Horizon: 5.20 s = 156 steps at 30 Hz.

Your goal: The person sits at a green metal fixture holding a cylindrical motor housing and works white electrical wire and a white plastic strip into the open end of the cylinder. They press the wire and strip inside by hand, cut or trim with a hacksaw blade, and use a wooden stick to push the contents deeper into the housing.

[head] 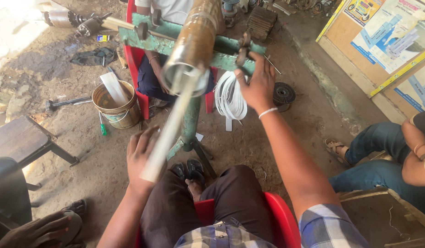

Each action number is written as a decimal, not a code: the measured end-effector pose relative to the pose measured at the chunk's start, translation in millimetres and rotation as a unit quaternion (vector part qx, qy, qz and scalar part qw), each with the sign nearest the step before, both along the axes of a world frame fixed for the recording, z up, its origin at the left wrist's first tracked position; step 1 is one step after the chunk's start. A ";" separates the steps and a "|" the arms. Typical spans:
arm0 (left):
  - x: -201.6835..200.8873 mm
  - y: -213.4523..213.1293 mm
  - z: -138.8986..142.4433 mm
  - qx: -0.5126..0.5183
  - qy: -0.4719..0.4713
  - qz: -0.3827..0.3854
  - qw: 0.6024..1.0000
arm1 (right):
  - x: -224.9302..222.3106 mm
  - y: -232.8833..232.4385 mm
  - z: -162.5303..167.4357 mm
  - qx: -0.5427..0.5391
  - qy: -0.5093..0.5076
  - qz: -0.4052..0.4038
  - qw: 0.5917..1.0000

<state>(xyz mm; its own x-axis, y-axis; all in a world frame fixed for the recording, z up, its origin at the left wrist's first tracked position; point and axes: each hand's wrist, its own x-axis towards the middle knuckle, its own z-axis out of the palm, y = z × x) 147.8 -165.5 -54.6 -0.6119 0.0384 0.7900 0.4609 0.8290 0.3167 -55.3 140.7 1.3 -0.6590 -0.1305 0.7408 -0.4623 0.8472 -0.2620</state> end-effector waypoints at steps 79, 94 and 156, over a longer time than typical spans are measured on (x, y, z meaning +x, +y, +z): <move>-169.7 -34.1 22.9 0.059 -0.033 0.217 0.974 | 180.0 104.5 -301.8 -0.188 -0.490 0.098 0.846; -184.1 -28.8 34.9 0.071 -0.071 0.220 0.970 | 177.5 109.0 -312.7 -0.186 -0.475 0.080 0.856; -126.2 124.0 0.6 0.213 0.003 -0.155 0.965 | 174.3 93.9 -317.9 -0.039 -0.451 0.065 0.889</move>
<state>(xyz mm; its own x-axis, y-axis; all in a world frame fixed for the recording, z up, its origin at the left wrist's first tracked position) 21.6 -41.6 -54.0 -0.6185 -0.1094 0.7782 0.6691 0.4459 0.5945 118.9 234.6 -316.5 -0.9729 -0.2201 -0.0711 -0.1267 0.7643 -0.6322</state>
